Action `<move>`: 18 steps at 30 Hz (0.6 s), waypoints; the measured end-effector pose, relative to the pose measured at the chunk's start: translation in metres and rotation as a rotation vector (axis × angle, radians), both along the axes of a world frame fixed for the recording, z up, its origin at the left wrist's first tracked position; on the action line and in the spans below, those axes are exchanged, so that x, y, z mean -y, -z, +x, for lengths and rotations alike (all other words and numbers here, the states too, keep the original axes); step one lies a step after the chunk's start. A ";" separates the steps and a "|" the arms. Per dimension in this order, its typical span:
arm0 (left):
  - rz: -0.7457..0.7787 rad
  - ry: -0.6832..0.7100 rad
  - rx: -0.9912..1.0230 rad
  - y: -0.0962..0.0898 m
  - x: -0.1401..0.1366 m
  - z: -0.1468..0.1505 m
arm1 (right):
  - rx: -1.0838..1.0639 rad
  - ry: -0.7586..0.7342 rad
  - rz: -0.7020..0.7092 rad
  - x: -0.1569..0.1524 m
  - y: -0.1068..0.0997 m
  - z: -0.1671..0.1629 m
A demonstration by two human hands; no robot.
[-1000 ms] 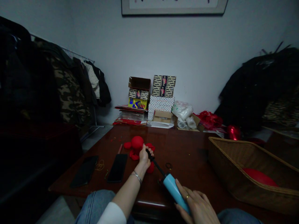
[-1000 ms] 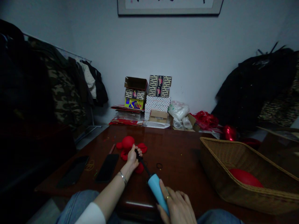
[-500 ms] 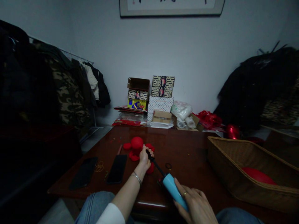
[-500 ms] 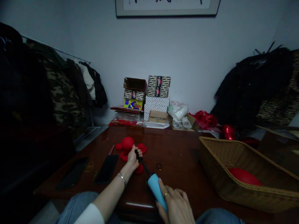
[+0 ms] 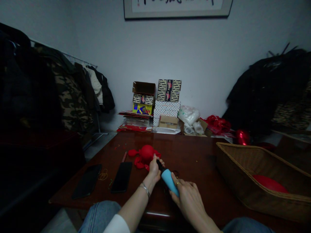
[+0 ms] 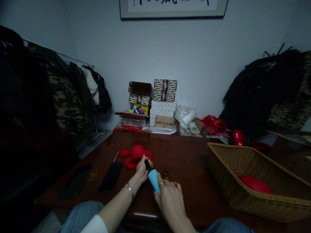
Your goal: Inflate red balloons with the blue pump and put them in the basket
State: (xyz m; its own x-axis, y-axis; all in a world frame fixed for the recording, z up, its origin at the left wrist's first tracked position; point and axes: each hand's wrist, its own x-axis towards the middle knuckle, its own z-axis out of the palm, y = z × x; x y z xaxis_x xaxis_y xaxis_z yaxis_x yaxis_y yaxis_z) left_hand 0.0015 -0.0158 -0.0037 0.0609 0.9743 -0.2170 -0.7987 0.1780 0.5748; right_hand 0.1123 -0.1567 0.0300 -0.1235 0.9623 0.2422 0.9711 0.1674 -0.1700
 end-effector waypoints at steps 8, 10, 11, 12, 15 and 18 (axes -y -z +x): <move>0.005 -0.038 -0.051 -0.004 -0.002 -0.002 | -0.010 -0.010 0.016 0.011 0.003 -0.002; 0.015 -0.038 -0.048 -0.005 -0.002 -0.002 | -0.009 -0.014 0.034 0.015 0.006 0.000; 0.015 -0.036 -0.043 -0.005 -0.003 -0.003 | -0.011 -0.019 0.044 0.017 0.009 0.002; 0.017 -0.035 -0.037 -0.005 -0.003 -0.003 | -0.016 -0.025 0.052 0.020 0.011 0.004; 0.037 -0.043 -0.040 -0.004 -0.006 -0.006 | -0.023 -0.058 0.073 0.029 0.021 0.018; 0.052 -0.058 -0.049 -0.003 -0.008 -0.008 | -0.015 -0.134 0.082 0.039 0.033 0.037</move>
